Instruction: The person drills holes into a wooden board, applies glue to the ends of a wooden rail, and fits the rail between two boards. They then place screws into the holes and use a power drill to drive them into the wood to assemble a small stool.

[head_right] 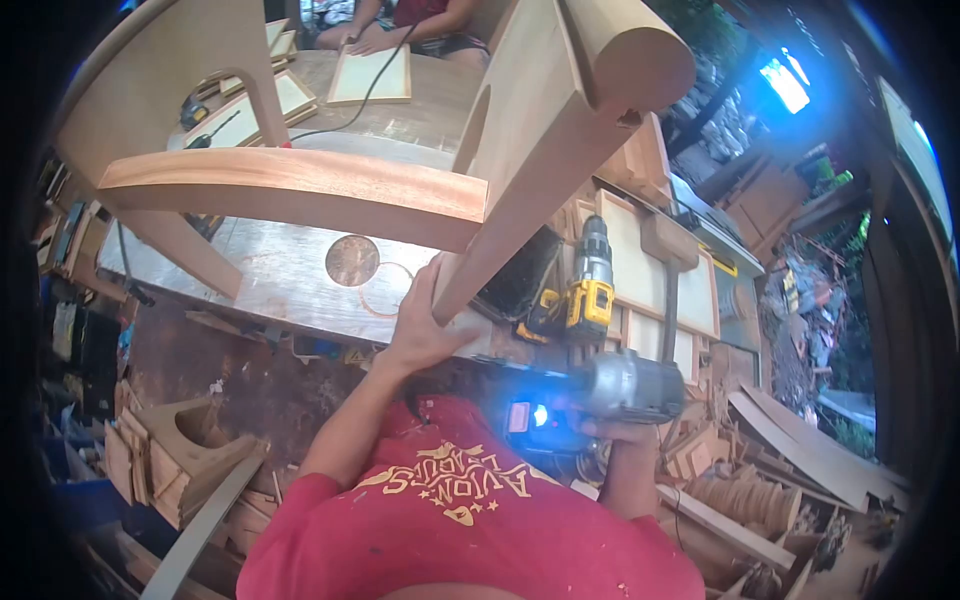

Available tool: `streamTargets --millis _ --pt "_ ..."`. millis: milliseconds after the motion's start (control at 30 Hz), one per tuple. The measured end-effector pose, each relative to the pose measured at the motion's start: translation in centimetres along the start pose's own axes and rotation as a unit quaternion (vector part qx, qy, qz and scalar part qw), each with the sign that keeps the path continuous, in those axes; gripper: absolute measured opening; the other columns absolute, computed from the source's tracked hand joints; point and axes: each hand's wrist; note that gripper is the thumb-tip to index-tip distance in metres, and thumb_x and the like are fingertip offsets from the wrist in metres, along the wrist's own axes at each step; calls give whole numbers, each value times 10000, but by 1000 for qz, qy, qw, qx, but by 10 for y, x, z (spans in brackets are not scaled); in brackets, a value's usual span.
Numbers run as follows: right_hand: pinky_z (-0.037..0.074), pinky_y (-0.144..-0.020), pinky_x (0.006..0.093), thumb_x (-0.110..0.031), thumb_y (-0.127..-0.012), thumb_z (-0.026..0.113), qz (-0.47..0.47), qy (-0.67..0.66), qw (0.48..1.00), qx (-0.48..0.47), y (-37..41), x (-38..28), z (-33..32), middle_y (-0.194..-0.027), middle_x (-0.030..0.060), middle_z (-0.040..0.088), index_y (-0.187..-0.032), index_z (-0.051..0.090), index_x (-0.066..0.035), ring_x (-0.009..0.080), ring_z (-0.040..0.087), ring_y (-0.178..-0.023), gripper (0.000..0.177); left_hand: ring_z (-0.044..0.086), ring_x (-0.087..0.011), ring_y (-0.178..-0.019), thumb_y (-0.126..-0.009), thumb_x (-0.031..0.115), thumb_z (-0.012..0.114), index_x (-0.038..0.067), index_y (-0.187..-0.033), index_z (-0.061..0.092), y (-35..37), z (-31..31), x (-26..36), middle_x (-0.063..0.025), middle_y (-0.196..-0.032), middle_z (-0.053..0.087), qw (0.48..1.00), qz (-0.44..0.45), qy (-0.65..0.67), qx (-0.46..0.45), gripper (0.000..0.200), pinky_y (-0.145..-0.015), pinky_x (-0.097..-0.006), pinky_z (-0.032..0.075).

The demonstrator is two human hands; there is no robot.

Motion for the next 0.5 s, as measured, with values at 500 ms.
streamTargets --millis 500 --pt "511 -525 335 -15 -682 845 82 -8 992 91 -14 -16 109 -1030 224 719 -1172 602 60 236 660 -643 552 682 -398 -880 -700 65 782 -25 -1178 591 -16 12 -30 -213 -999 668 983 92 144 72 522 -751 -424 557"
Point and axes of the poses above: each hand's wrist, its own y-axis away from the middle knuckle, its own z-axis out of the palm, x = y × z
